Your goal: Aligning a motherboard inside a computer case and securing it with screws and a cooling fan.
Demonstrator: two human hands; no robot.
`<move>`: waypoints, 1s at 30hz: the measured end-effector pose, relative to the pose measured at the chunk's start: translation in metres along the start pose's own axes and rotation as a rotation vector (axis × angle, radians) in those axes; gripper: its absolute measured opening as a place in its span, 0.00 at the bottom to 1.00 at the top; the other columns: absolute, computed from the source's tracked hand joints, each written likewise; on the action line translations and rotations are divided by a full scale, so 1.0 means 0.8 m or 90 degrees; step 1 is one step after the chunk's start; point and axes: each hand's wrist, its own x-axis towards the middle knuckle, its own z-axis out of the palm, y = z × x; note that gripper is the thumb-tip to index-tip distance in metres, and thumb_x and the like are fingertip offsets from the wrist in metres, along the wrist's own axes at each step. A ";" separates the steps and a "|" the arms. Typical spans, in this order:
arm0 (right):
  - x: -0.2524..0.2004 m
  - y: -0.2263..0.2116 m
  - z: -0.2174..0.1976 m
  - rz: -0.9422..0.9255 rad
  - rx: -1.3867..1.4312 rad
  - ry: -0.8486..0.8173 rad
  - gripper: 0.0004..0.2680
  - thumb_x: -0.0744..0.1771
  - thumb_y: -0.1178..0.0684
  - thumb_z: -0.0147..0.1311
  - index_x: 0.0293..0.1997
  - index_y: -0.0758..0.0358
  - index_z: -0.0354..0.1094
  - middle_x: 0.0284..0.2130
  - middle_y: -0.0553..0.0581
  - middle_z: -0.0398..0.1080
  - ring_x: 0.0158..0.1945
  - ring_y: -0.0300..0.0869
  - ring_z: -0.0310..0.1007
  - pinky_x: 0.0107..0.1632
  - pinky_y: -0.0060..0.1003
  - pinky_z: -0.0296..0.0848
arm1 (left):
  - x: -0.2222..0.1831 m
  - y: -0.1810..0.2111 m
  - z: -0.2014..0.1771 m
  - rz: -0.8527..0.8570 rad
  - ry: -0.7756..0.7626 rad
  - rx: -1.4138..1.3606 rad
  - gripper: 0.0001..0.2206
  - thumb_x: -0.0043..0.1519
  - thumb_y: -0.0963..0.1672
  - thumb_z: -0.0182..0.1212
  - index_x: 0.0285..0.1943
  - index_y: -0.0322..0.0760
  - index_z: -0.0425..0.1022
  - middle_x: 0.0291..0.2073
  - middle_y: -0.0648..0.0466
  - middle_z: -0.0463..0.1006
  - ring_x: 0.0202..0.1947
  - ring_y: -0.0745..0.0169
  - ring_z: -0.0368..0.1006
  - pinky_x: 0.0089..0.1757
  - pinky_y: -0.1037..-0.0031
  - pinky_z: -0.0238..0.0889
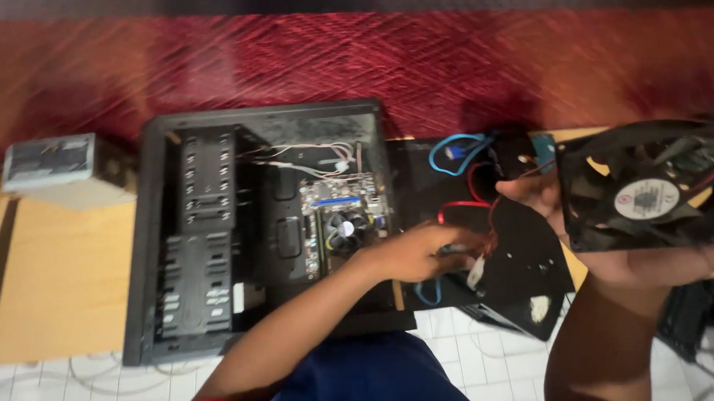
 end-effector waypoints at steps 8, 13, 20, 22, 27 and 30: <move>-0.023 -0.003 0.012 -0.038 -0.026 0.188 0.32 0.68 0.31 0.69 0.69 0.69 0.63 0.60 0.80 0.67 0.64 0.76 0.67 0.70 0.75 0.61 | -0.012 -0.015 -0.014 0.038 0.075 0.053 0.25 0.61 0.33 0.54 0.69 0.42 0.64 0.63 0.49 0.73 0.62 0.52 0.71 0.63 0.62 0.63; -0.044 0.046 -0.004 0.020 -0.081 0.070 0.20 0.73 0.39 0.59 0.66 0.65 0.63 0.58 0.71 0.70 0.67 0.65 0.67 0.62 0.56 0.73 | -0.027 0.053 -0.043 -0.013 0.180 -0.053 0.28 0.67 0.43 0.55 0.78 0.46 0.55 0.68 0.49 0.64 0.68 0.54 0.62 0.67 0.65 0.50; 0.000 0.139 0.022 0.143 -0.196 0.329 0.35 0.65 0.47 0.60 0.78 0.60 0.39 0.64 0.66 0.60 0.62 0.50 0.66 0.62 0.47 0.69 | -0.047 0.067 -0.035 0.002 0.334 -0.368 0.37 0.64 0.55 0.60 0.80 0.39 0.52 0.67 0.47 0.66 0.66 0.57 0.62 0.63 0.63 0.57; 0.021 0.154 0.036 0.184 -0.389 0.292 0.36 0.64 0.44 0.58 0.77 0.66 0.37 0.69 0.69 0.54 0.68 0.50 0.58 0.68 0.51 0.60 | -0.057 0.070 -0.029 -0.004 0.345 -0.403 0.45 0.61 0.57 0.63 0.83 0.39 0.46 0.67 0.48 0.64 0.63 0.61 0.63 0.58 0.69 0.64; 0.033 0.187 0.055 0.138 -0.688 0.137 0.43 0.50 0.39 0.80 0.67 0.64 0.56 0.62 0.63 0.55 0.60 0.57 0.64 0.58 0.52 0.71 | -0.080 0.046 -0.015 -0.011 0.499 -0.353 0.41 0.57 0.42 0.72 0.80 0.35 0.53 0.67 0.42 0.67 0.60 0.50 0.70 0.52 0.68 0.70; 0.000 0.203 0.031 0.186 -0.435 0.184 0.47 0.49 0.52 0.81 0.72 0.64 0.49 0.65 0.63 0.57 0.58 0.52 0.68 0.60 0.50 0.70 | -0.109 0.028 -0.014 0.010 0.547 -0.402 0.38 0.57 0.42 0.71 0.78 0.34 0.58 0.65 0.40 0.70 0.60 0.51 0.69 0.55 0.65 0.69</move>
